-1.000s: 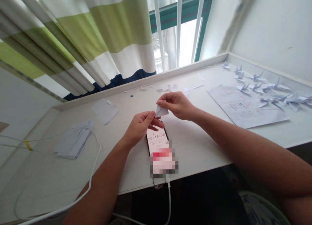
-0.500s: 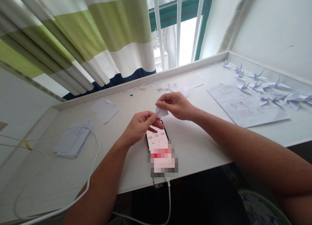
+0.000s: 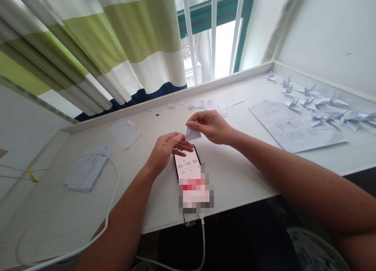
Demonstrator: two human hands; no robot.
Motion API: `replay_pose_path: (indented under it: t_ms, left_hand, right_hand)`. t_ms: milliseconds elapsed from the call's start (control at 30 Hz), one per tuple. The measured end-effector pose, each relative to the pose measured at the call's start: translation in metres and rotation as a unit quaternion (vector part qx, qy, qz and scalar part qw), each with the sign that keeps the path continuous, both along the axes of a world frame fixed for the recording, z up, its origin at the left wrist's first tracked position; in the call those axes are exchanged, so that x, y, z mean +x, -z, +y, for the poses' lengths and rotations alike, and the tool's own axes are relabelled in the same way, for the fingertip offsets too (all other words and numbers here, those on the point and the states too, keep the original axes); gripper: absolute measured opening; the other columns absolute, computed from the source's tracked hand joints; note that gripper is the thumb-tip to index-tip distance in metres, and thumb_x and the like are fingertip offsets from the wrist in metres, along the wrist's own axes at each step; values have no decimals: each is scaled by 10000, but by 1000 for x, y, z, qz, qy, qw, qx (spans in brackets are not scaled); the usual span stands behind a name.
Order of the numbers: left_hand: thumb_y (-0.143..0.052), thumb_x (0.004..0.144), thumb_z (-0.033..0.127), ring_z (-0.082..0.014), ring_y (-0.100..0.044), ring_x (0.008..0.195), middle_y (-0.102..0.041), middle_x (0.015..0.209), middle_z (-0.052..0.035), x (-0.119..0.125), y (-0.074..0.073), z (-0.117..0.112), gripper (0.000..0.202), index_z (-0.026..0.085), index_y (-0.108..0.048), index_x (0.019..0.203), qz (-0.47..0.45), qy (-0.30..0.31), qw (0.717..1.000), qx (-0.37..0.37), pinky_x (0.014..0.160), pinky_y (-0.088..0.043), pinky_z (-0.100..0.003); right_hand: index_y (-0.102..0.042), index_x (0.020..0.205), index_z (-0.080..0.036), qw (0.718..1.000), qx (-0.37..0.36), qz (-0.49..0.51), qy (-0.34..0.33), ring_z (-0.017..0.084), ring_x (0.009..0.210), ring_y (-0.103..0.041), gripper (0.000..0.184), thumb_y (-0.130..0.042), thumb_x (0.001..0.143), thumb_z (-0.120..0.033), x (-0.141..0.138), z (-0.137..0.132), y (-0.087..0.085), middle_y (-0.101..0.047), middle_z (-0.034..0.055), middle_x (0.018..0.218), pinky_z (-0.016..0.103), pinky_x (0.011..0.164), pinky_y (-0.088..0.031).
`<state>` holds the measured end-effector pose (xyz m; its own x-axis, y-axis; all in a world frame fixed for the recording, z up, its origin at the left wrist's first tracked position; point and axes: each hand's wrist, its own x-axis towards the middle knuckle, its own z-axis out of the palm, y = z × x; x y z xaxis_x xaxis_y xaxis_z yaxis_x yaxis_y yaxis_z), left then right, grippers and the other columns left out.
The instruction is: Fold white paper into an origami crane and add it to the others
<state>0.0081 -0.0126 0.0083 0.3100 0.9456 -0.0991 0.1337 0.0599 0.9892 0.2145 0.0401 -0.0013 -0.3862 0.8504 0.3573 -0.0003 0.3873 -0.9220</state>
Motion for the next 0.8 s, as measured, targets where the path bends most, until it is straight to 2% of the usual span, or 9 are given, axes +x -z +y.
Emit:
replay_pose_path:
  t_ms: [67, 167, 367, 533, 633, 733, 800]
  left_hand:
    - [-584, 980, 588, -301, -810, 873, -829, 926, -140, 1, 3, 0, 468, 140, -713, 1019, -23, -20, 1000, 0, 715, -627, -387]
    - [-643, 944, 656, -291, -809, 850, -830, 919, -147, 4, 6, 0, 533, 135, -731, 1012, -12, -9, 1000, 8, 734, -635, -391]
    - [-741, 922, 572, -253, -805, 841, -835, 932, -126, 6, 8, -1, 429, 155, -762, 1019, 1, 16, 1000, 27, 740, -640, -365]
    - [-776, 904, 528, -250, -803, 816, -834, 889, -121, 5, 5, -2, 392, 146, -779, 990, 3, -9, 999, 45, 781, -649, -390]
    - [-779, 902, 524, -246, -801, 804, -834, 878, -119, 6, 5, -3, 401, 138, -783, 1008, -4, -23, 998, 58, 791, -649, -392]
    - [-764, 917, 529, -237, -798, 808, -835, 890, -119, 6, 5, -2, 405, 139, -785, 1024, -2, -21, 997, 69, 789, -645, -377]
    - [-750, 928, 536, -233, -797, 812, -835, 893, -119, 6, 6, -2, 411, 141, -785, 1037, 1, -15, 997, 72, 781, -642, -366]
  right_hand:
    - [-740, 881, -147, 1000, 4, -2, -4, 162, 712, -592, 296, -743, 905, -442, -1, 0, 0, -695, 47, 786, 306, 625, -464]
    - [-743, 886, -152, 1000, 3, -9, -15, 164, 719, -596, 288, -733, 916, -439, -1, -1, 1, -706, 50, 799, 306, 625, -467]
    - [-744, 890, -149, 1000, -4, -12, -16, 152, 684, -573, 296, -742, 914, -444, -1, -1, 2, -686, 37, 761, 301, 604, -444]
    - [-741, 886, -149, 1000, -9, 2, -19, 160, 727, -602, 297, -738, 924, -444, -1, -2, 0, -702, 42, 792, 308, 643, -478]
    - [-751, 971, -141, 999, -24, 10, -28, 163, 781, -638, 300, -709, 950, -438, -1, -4, -3, -722, 52, 854, 316, 705, -517]
    - [-754, 1068, -140, 999, -40, -15, -27, 153, 760, -636, 324, -771, 907, -421, -1, -5, -4, -702, 32, 827, 304, 689, -519]
    - [-757, 1007, -139, 998, -42, -23, -42, 152, 739, -631, 314, -810, 871, -417, -1, -5, -3, -694, 26, 799, 301, 669, -514]
